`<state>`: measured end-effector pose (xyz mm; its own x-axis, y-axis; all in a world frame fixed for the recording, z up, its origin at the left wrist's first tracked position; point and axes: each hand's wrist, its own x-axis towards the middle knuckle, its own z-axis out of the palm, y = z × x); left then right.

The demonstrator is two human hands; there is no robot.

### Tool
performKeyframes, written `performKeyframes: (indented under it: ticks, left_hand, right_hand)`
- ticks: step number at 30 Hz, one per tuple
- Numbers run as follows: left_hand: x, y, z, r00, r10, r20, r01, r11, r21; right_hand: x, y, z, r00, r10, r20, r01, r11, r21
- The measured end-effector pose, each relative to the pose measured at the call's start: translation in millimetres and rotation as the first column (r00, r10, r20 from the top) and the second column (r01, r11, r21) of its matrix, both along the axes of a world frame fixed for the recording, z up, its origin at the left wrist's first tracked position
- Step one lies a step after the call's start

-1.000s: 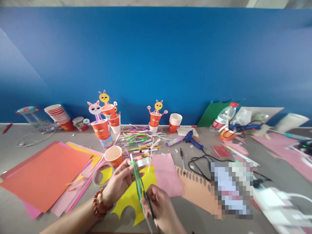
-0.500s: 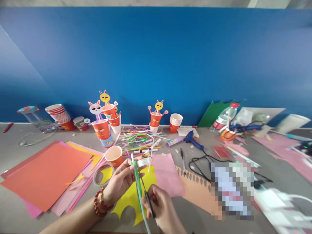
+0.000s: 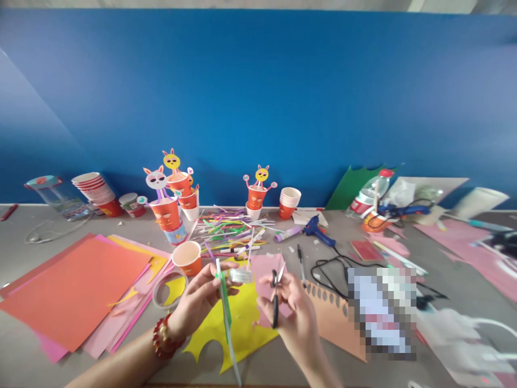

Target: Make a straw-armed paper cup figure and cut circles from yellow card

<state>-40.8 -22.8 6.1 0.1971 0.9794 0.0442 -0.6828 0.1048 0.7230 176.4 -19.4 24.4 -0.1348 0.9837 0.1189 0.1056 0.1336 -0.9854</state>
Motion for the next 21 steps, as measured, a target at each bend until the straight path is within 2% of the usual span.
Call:
performKeyframes:
  ticks: [2,5,7,11,16,21]
  left_hand:
    - [0,0,0.2,1.0,-0.008,-0.01,0.008,1.0,0.014]
    - [-1,1,0.1,1.0,-0.012,-0.023,0.013,1.0,0.025]
    - [-1,1,0.2,0.999,-0.002,-0.032,0.003,0.999,0.034]
    - [1,0,2.2,0.987,0.084,-0.137,-0.068,0.991,0.118]
    - [1,-7,6.2,0.918,0.227,-0.325,-0.16,0.962,0.221]
    - [-1,-13,4.0,0.864,0.246,-0.44,-0.151,0.959,0.241]
  right_hand:
    - [-4,13,5.1,0.997,0.057,0.049,-0.058,0.998,0.028]
    - [-15,27,6.8,0.974,0.228,0.004,-0.227,0.971,-0.073]
    - [-23,32,4.7,0.966,0.255,-0.044,-0.258,0.959,-0.117]
    - [-34,34,-4.3,0.972,0.223,-0.078,-0.226,0.974,-0.031]
    - [-39,38,-15.7,0.986,0.162,-0.044,-0.158,0.984,0.081]
    - [-39,39,-16.0,0.991,0.135,-0.017,-0.133,0.986,0.102]
